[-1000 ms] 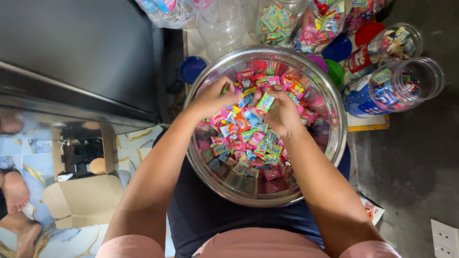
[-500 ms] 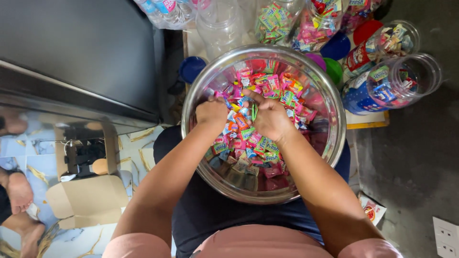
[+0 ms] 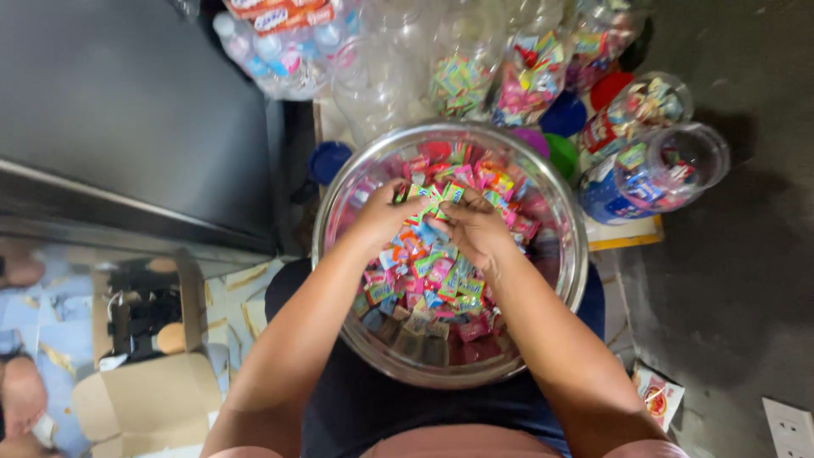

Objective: Mixing wrapped candies in a large metal bowl and filling plastic containers.

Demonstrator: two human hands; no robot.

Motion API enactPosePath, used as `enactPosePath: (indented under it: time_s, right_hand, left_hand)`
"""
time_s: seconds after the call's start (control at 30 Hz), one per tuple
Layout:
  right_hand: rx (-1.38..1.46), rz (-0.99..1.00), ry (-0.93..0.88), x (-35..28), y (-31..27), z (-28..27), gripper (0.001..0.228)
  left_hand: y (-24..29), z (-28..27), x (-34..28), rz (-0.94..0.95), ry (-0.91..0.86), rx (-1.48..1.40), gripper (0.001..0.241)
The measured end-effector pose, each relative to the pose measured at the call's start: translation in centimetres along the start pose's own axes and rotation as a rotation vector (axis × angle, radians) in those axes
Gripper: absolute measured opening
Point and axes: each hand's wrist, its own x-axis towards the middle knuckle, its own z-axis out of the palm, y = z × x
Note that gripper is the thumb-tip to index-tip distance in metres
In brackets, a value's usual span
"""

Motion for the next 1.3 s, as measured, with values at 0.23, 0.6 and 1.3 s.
enactPosePath:
  time_s: [0.23,0.6,1.3]
  right_hand:
    - [-0.167,-0.073,0.212,1.7,-2.5,0.2,0.031]
    - [-0.519,-0.527,0.199,10.2,-12.9,3.0,0.055]
    - [-0.765,-0.788,0.156,19.9,-19.1,-1.8,0.036]
  left_hand:
    - [2.3,3.3,4.6,-0.286,0.083,-0.219,0.045]
    - [12.4,2.9,15.3,-0.059,-0.060,-0.116,0.069]
    - [10.5,1.5,23.1,0.611,0.492,0.457,0.054]
